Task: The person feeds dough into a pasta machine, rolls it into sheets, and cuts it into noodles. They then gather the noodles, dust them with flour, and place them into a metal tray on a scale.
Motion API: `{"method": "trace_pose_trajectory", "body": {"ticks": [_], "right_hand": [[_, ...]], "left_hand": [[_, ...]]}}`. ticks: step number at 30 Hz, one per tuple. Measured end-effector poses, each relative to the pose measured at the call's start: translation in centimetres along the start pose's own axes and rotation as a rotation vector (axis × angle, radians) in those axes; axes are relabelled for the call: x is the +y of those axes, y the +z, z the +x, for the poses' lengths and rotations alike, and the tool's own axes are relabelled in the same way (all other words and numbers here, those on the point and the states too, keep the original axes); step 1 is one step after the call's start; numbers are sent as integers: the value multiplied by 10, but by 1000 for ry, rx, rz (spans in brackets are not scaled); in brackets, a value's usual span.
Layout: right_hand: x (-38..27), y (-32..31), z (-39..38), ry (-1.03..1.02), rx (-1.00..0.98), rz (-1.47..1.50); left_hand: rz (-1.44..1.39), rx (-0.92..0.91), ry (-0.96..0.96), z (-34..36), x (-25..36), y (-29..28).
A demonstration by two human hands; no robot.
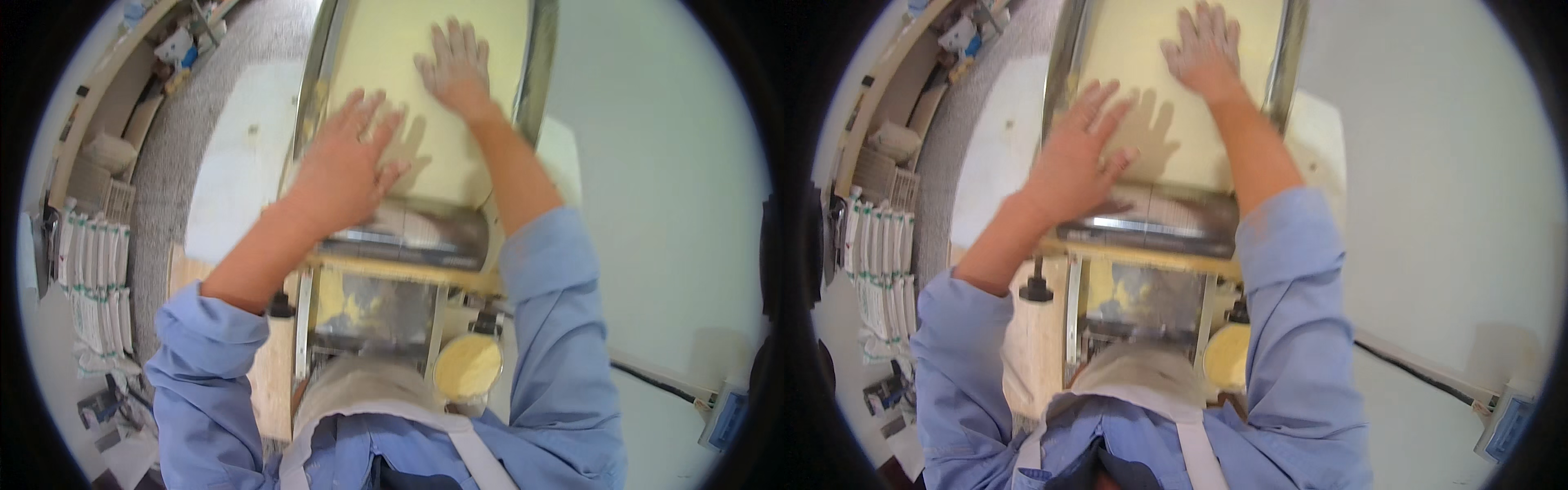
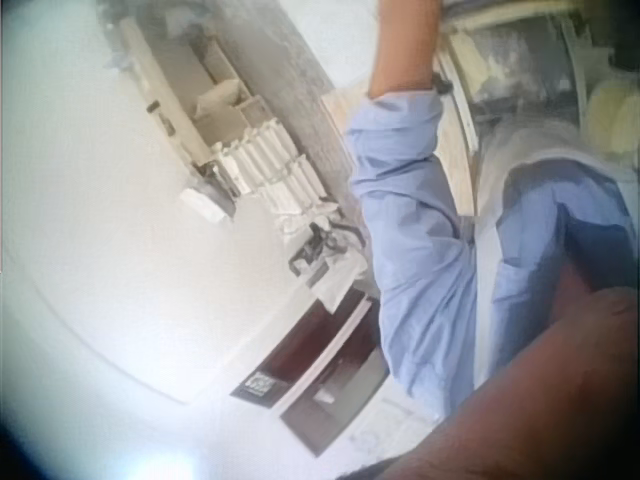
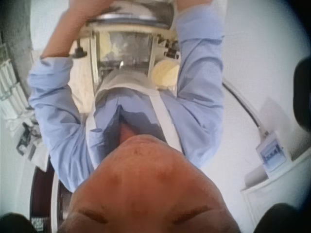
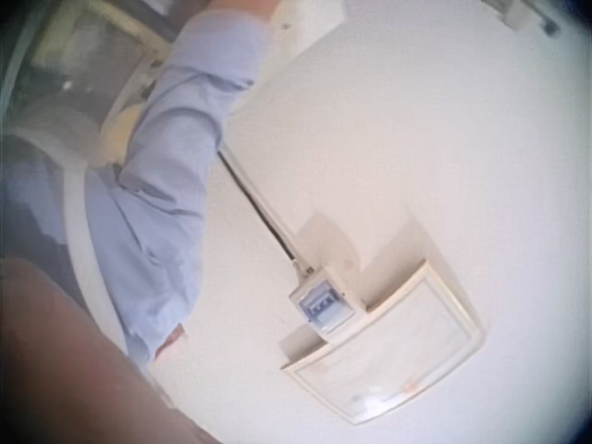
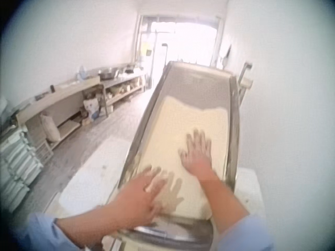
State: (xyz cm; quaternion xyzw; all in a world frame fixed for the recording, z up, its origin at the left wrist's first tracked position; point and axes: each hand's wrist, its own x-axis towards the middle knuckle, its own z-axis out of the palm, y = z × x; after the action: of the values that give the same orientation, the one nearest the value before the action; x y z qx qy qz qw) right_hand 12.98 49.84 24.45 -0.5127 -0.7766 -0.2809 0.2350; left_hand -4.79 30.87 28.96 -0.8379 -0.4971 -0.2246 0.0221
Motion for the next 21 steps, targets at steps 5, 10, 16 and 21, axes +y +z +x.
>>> {"method": "trace_pose_trajectory", "body": {"ticks": [5,10,16,21], "right_hand": [[-18,-85,-33,-321,-362,610],[-13,-272,-240,338,-84,1131],[-53,-232,-520,1314,-389,1084],[-52,-141,-683,878,-673,240]], "left_hand": [[-896,25,-142,-97,11,-47],[-1407,-514,63,-212,-4,-49],[-1343,-723,-504,-362,23,65],[-760,-650,-443,-416,47,175]]}}
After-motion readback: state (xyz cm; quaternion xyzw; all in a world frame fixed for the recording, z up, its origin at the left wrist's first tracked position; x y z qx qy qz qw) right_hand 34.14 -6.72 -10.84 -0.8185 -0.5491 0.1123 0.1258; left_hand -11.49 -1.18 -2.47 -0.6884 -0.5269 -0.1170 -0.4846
